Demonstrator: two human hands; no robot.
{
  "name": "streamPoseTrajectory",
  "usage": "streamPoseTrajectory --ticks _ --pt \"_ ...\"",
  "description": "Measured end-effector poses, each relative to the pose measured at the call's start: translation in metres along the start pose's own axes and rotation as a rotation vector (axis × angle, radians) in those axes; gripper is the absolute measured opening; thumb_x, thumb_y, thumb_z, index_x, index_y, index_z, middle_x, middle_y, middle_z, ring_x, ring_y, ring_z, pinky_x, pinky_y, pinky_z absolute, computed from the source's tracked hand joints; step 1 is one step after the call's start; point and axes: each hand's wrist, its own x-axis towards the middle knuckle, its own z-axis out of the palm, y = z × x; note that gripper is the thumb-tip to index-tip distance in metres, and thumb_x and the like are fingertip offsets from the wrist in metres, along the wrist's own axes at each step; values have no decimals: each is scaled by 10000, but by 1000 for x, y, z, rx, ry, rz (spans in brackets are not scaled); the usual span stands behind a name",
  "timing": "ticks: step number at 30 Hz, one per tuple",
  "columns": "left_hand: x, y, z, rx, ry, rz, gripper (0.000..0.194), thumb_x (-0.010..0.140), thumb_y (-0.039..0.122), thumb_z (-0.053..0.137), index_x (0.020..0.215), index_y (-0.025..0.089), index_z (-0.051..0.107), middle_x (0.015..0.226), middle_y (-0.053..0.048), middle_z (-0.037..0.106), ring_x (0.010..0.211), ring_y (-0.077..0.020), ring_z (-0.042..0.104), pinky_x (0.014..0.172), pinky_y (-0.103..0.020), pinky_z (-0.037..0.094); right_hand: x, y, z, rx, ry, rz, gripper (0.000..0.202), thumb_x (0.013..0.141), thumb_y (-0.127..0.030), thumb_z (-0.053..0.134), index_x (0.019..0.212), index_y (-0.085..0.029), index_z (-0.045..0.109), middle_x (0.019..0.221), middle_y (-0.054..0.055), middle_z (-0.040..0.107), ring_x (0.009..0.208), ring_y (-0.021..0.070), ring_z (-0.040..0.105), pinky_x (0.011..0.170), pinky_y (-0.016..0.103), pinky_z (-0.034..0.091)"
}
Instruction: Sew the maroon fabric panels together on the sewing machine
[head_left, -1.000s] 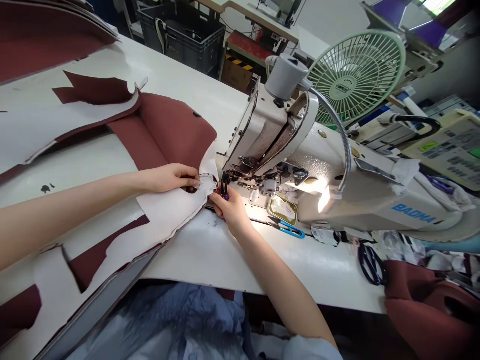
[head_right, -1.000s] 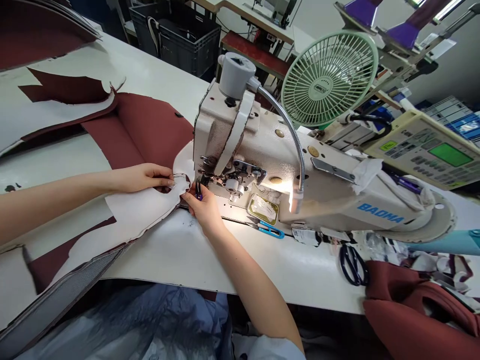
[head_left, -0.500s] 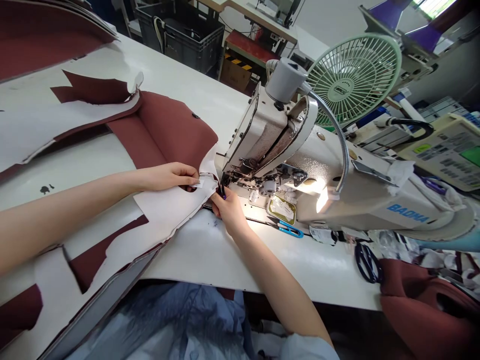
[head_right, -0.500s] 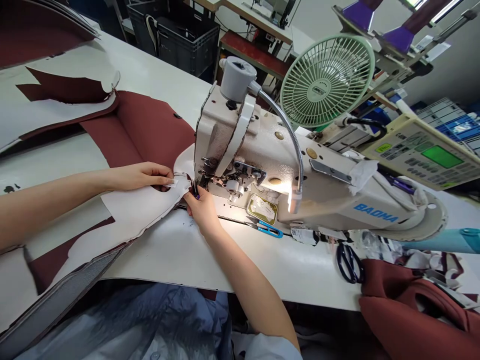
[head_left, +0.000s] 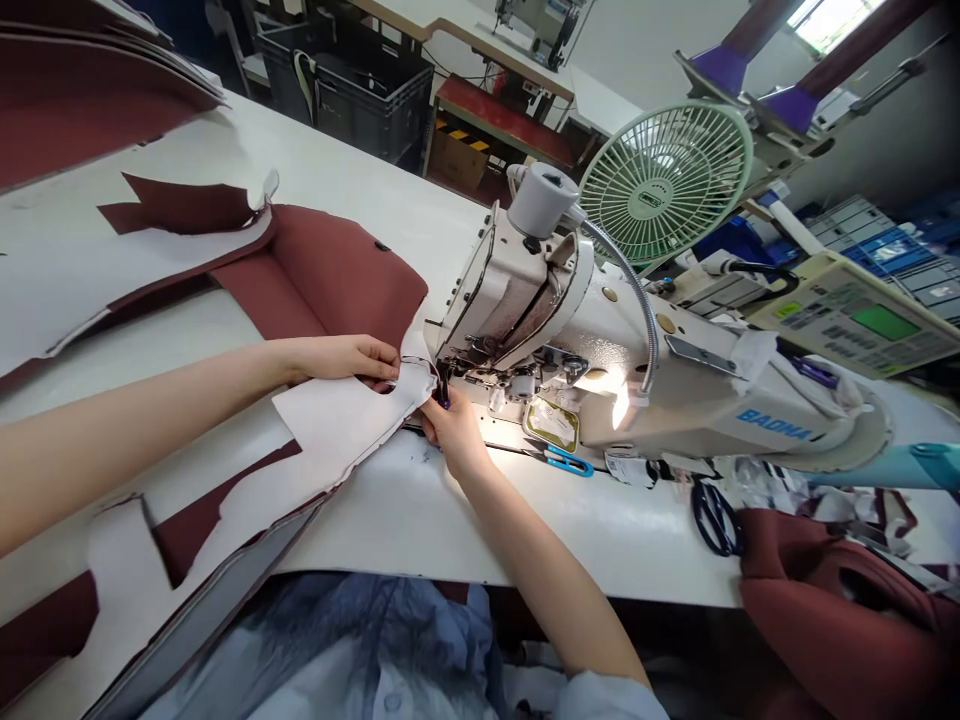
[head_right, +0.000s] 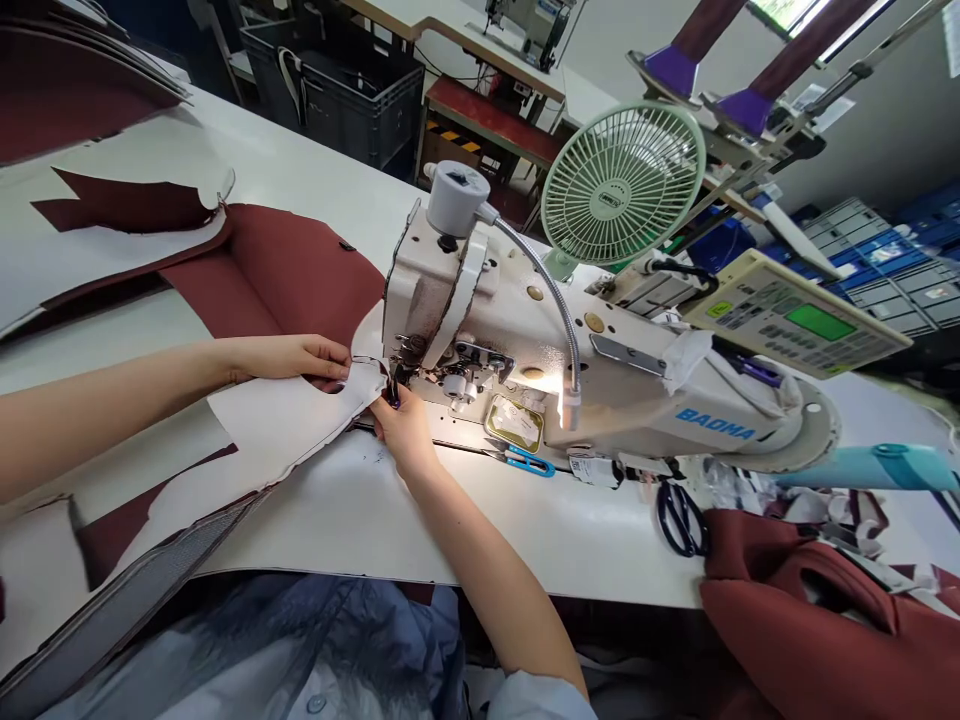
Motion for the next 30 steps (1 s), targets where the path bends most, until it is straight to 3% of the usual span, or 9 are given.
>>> streamPoseTrajectory --ticks 5,12,18,21,26,30 --pt "3 6 10 -45 -91 -50 350 706 454 811 838 158 679 665 24 543 541 -77 428 493 -182 361 -4 -2 -5 12 -40 24 437 761 -575 706 708 -239 432 399 -122 363 401 58 259 420 212 158" --pt "20 4 23 81 -94 106 262 790 412 686 850 157 688 597 49 437 512 -73 343 487 -189 280 -14 0 -17 -14 -44 55 444 792 -621 656 735 -233 448 412 -108 424 405 55 265 414 202 176" --pt "22 6 27 232 -95 88 270 752 370 645 633 161 520 575 41 392 501 -74 306 477 -203 256 -17 3 -23 -60 -73 80 428 784 -620 657 771 -234 471 420 -91 475 398 69 332 410 196 221" --pt "20 8 31 243 -77 58 254 737 382 626 650 168 522 581 35 423 504 -82 337 475 -203 272 -25 5 -26 -76 43 17 318 792 -504 675 827 -226 523 494 -94 490 402 70 382 411 201 267" --pt "23 14 32 293 -104 16 221 706 360 618 641 167 532 573 28 432 484 -82 341 441 -203 273 -34 16 -21 -45 276 -117 210 773 -366 674 849 -225 539 833 -35 600 409 44 436 393 231 353" --pt "28 18 30 296 -134 -27 244 681 329 633 588 173 470 546 30 398 449 -71 301 407 -201 251 -33 21 -16 -49 336 -154 176 781 -322 631 831 -244 482 811 -54 554 397 50 436 383 236 369"
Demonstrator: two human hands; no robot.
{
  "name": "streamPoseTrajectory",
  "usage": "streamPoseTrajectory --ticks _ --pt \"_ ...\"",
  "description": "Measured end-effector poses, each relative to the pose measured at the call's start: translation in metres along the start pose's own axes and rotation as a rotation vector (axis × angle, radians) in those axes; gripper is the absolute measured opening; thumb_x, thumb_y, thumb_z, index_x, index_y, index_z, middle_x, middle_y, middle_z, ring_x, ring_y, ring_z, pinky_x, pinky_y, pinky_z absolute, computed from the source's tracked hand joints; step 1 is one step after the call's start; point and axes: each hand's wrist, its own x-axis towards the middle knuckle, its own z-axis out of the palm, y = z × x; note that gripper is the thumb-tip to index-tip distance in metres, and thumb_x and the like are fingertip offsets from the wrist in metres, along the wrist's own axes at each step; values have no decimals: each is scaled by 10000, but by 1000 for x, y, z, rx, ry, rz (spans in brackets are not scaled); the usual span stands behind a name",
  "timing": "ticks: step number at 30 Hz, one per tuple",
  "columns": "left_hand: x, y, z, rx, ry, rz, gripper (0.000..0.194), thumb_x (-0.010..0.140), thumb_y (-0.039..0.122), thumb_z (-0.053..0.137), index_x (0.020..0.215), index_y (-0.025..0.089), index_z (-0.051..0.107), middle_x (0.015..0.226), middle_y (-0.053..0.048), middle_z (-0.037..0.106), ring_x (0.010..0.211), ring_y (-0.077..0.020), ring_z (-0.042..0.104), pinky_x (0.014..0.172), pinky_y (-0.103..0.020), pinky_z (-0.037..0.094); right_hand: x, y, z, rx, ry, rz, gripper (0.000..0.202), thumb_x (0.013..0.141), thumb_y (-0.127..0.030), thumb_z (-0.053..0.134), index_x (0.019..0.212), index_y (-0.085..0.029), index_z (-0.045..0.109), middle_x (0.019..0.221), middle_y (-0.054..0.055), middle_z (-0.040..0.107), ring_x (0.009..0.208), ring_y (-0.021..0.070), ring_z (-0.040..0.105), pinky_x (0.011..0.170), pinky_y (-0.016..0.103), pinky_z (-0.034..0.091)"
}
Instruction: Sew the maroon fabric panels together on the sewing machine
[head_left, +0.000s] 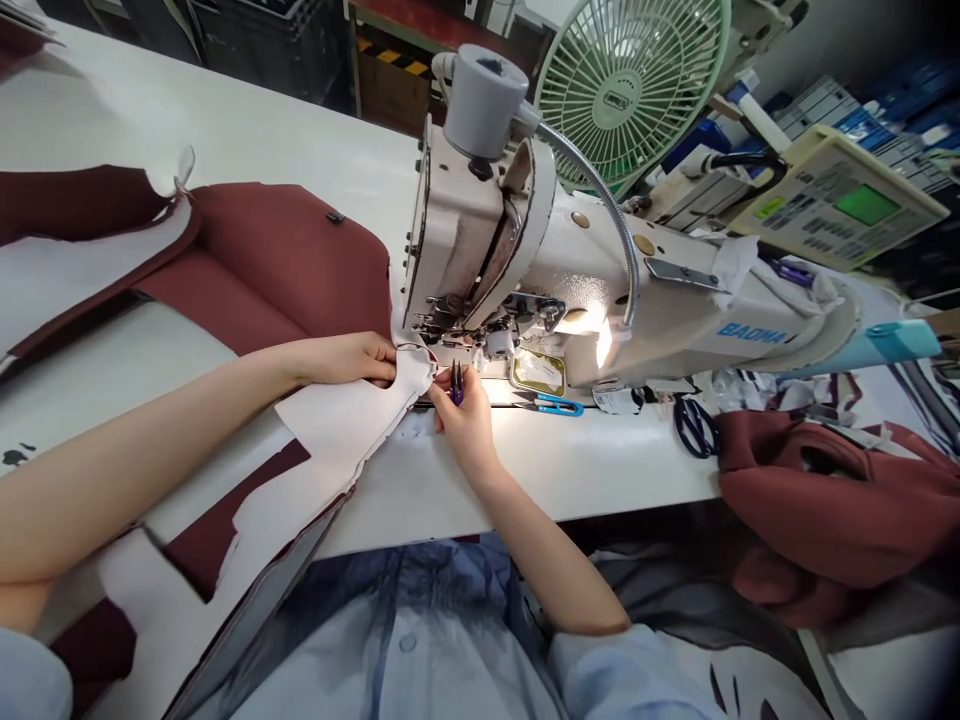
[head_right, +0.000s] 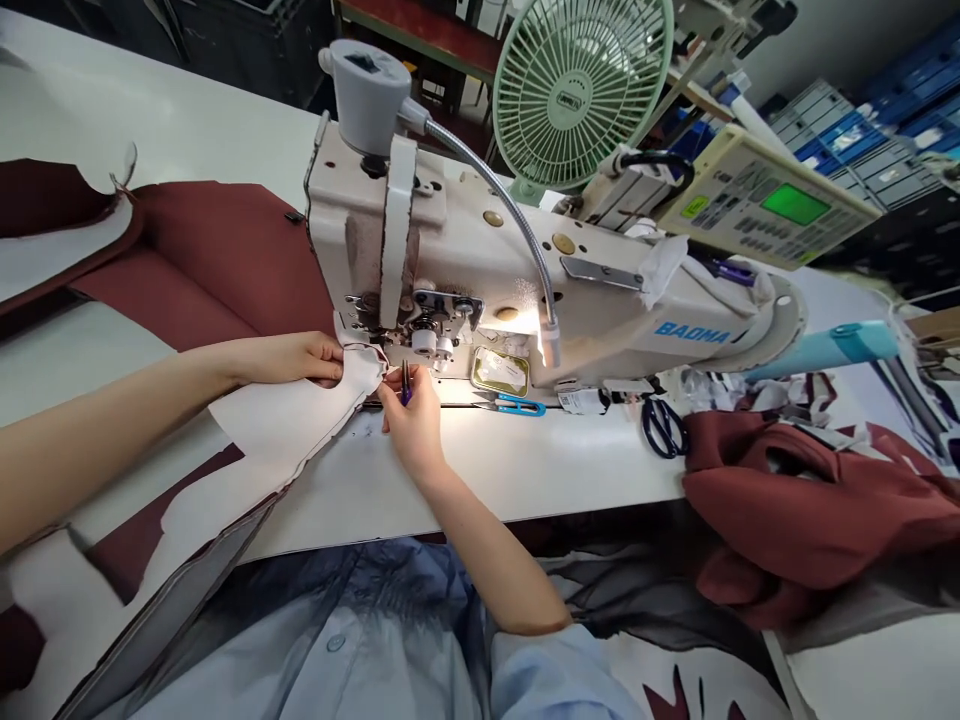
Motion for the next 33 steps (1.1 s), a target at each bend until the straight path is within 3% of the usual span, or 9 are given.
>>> streamPoseTrajectory --ticks 7,13,18,24,27,30,33 --pt "3 -3 1 -151 -35 -42 228 664 341 703 667 165 557 545 41 406 444 -63 313 403 -177 272 -7 -1 -3 -72 29 -67 135 813 -363 617 841 -238 576 805 -33 624 450 70 415 411 235 367" --pt "0 -1 5 -34 -5 -15 172 686 321 655 765 169 646 640 19 550 510 -93 439 449 -181 357 -9 2 -3 -167 21 -62 108 831 -351 624 830 -246 600 846 -21 659 484 84 434 485 251 403" --pt "-1 1 10 0 -16 -19 185 688 351 615 726 171 602 612 22 507 516 -104 425 463 -194 341 -7 6 -3 -181 12 -61 146 832 -370 616 899 -245 649 874 3 672 533 112 466 502 265 403" --pt "-4 8 23 133 60 48 226 713 362 512 765 160 599 691 13 553 589 -119 482 505 -184 370 -9 5 -4 -161 13 -102 110 843 -294 537 936 -244 570 871 6 635 678 142 543 540 240 401" --pt "-4 10 23 131 41 53 277 712 390 506 809 157 622 728 21 573 615 -114 490 531 -172 386 -11 5 -4 -99 13 -86 145 843 -277 519 986 -252 505 878 -9 615 606 114 515 512 229 400" --pt "-4 12 23 148 47 47 315 703 418 506 805 152 641 726 22 577 620 -116 491 541 -172 393 -13 4 -5 -19 25 -25 164 818 -294 554 912 -264 424 823 -43 566 498 81 442 446 222 383" --pt "-3 15 25 161 64 26 325 692 422 498 785 149 647 679 20 563 585 -115 474 523 -179 383 -16 4 -7 3 34 10 162 787 -324 588 846 -258 453 809 -37 573 509 87 464 418 221 393"
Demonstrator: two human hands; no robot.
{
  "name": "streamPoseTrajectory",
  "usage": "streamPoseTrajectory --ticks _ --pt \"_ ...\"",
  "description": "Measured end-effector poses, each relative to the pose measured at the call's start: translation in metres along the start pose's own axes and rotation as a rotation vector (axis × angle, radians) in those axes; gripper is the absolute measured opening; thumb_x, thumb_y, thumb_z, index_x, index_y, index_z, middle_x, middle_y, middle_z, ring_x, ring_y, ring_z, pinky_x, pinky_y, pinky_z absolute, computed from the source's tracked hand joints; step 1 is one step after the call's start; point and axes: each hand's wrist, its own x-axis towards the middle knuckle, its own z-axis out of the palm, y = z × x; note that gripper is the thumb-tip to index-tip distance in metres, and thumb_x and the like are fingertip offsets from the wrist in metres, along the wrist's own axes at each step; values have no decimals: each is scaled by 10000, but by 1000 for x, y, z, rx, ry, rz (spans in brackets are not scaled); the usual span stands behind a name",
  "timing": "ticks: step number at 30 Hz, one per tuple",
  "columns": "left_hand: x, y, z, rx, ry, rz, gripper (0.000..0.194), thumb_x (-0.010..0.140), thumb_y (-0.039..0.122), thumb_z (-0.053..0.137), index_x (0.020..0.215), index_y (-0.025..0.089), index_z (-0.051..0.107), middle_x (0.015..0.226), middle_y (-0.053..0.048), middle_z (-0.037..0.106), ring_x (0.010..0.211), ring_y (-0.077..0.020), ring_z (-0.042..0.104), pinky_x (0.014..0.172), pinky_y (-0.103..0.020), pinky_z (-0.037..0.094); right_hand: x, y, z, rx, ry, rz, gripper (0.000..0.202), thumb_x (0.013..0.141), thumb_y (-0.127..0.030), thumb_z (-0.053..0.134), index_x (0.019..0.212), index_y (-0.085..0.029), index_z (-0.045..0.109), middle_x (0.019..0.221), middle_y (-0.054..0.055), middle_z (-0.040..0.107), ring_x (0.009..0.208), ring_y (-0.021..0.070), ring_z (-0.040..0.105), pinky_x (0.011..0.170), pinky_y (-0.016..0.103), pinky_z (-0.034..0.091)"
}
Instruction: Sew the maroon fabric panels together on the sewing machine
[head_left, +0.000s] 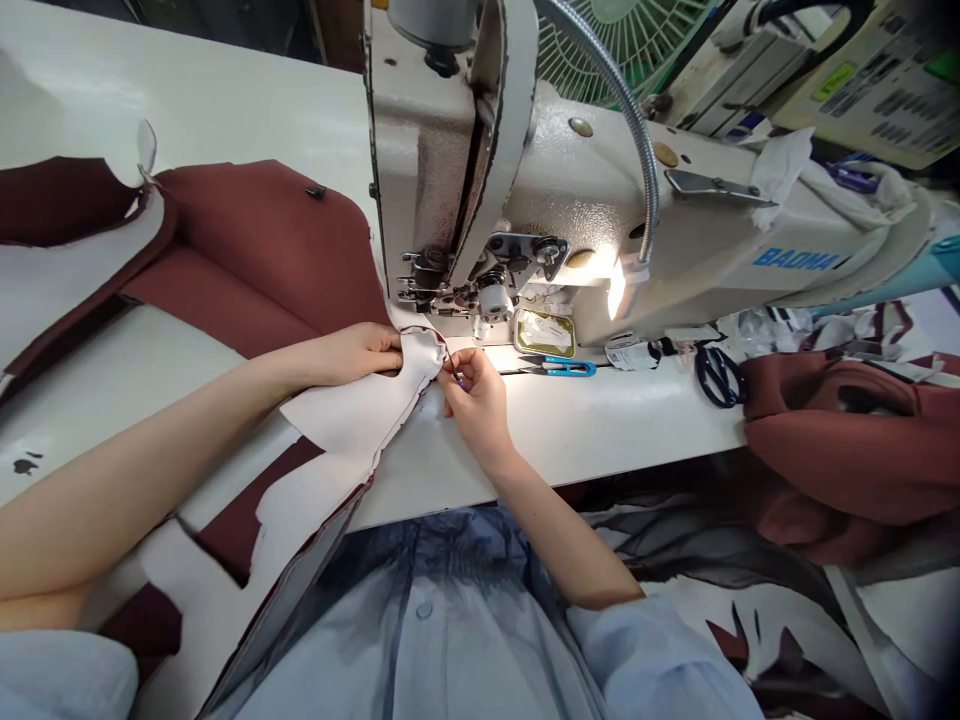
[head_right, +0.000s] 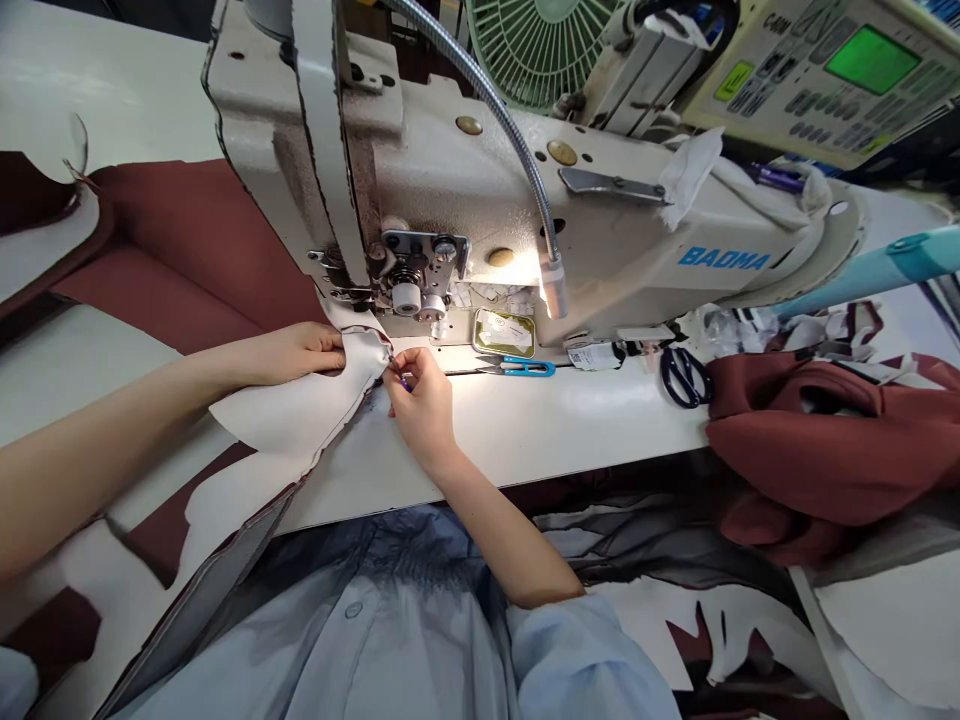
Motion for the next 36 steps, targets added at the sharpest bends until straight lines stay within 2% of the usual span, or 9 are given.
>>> streamPoseTrajectory --ticks 5,9,12,15,19,26,31,36 --pt "1 -1 1 30 19 -27 401 687 428 500 897 149 696 707 14 596 598 -125 490 525 -180 385 -3 -1 -2 -95 20 2 148 793 -383 629 833 -242 608 839 -17 667 462 89 459 444 258 395" --pt "3 -5 0 49 -19 -18 413 707 426 503 939 157 715 794 6 649 663 -137 529 571 -171 416 -1 0 -3 -151 21 3 167 798 -410 628 804 -245 643 768 -19 667 452 103 445 487 275 389" --pt "3 -7 -1 44 -38 -6 402 722 417 509 963 165 711 830 6 663 704 -146 551 599 -168 432 2 1 -3 -169 12 -7 160 786 -399 624 779 -241 644 735 -12 654 533 130 475 530 272 388" --pt "2 -5 0 36 -25 -6 357 726 412 514 906 162 694 764 12 628 656 -135 521 566 -172 414 4 0 -4 -179 1 -39 121 763 -350 607 742 -231 614 740 -12 646 613 137 498 594 268 395" --pt "-1 1 1 57 24 -22 292 704 410 510 780 158 639 662 15 566 593 -129 487 515 -190 372 4 -3 -5 -215 -8 -50 94 751 -315 571 716 -227 576 698 -28 608 623 131 483 619 265 386" --pt "1 2 6 84 124 -31 242 676 413 498 621 177 500 609 15 521 622 -140 496 520 -198 367 5 -2 -7 -195 -21 -48 97 754 -322 569 731 -227 575 717 -25 617 640 137 498 638 267 396" --pt "3 -2 9 112 157 -7 235 687 397 485 632 170 517 629 21 526 613 -129 471 542 -201 372 7 0 -7 -171 -59 -35 158 776 -378 598 763 -221 610 768 -4 651 708 159 545 687 280 411" --pt "2 -3 10 155 173 -13 215 707 371 493 674 164 543 639 15 518 626 -138 470 556 -210 370 8 -1 -7 -202 -57 -33 98 771 -322 589 759 -225 600 752 -18 647 686 149 546 671 270 412"
